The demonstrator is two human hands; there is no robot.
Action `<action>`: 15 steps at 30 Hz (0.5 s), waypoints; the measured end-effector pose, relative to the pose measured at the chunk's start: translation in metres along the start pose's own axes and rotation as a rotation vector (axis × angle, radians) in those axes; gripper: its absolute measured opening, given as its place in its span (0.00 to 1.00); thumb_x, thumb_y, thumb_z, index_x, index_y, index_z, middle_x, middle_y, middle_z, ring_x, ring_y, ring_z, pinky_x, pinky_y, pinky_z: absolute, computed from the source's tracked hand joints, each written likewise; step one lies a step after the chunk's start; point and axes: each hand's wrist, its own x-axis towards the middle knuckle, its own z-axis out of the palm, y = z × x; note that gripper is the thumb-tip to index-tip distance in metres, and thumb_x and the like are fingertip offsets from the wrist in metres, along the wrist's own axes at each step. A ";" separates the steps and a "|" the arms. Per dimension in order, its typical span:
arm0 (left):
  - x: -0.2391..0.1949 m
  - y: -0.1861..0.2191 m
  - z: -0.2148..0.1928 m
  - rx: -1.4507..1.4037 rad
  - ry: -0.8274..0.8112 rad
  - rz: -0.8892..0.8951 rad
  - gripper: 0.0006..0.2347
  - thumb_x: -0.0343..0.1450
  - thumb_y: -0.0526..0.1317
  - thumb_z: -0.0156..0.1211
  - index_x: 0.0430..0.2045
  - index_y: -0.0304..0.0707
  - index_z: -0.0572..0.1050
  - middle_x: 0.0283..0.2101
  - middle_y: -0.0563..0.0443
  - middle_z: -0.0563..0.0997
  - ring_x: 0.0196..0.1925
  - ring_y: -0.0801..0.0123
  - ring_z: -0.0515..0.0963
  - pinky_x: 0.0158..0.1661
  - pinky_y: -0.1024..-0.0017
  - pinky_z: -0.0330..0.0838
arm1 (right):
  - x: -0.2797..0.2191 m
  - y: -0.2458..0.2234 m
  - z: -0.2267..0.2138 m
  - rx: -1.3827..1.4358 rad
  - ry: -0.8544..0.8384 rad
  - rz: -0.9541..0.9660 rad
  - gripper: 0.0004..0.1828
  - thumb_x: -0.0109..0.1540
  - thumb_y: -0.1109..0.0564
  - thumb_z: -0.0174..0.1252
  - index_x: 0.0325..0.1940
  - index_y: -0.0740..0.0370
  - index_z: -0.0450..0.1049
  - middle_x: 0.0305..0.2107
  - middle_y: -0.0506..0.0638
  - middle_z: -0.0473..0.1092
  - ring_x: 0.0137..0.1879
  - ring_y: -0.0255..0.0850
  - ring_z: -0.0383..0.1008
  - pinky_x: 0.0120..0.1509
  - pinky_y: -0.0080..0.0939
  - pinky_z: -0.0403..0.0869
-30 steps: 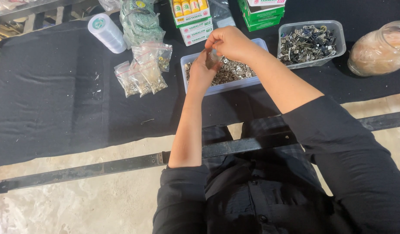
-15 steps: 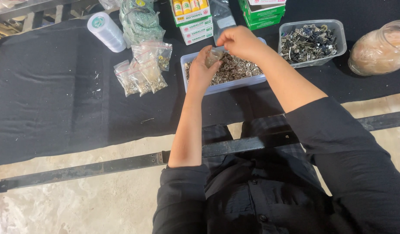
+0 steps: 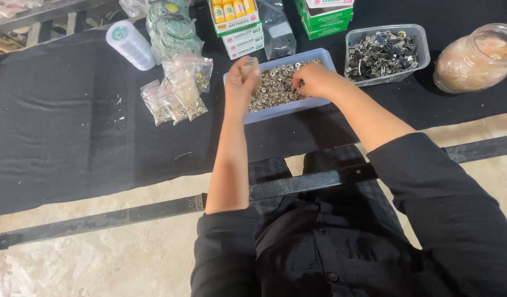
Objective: Picking up small metal fasteners from a container and placing them into small plastic bags for packaging.
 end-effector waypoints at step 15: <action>0.002 -0.002 0.004 -1.227 -0.198 -0.095 0.27 0.77 0.59 0.55 0.66 0.44 0.64 0.62 0.37 0.75 0.57 0.56 0.82 0.61 0.54 0.78 | -0.012 0.016 0.032 0.336 0.623 -0.305 0.07 0.66 0.60 0.63 0.47 0.59 0.82 0.48 0.55 0.76 0.60 0.55 0.72 0.62 0.50 0.72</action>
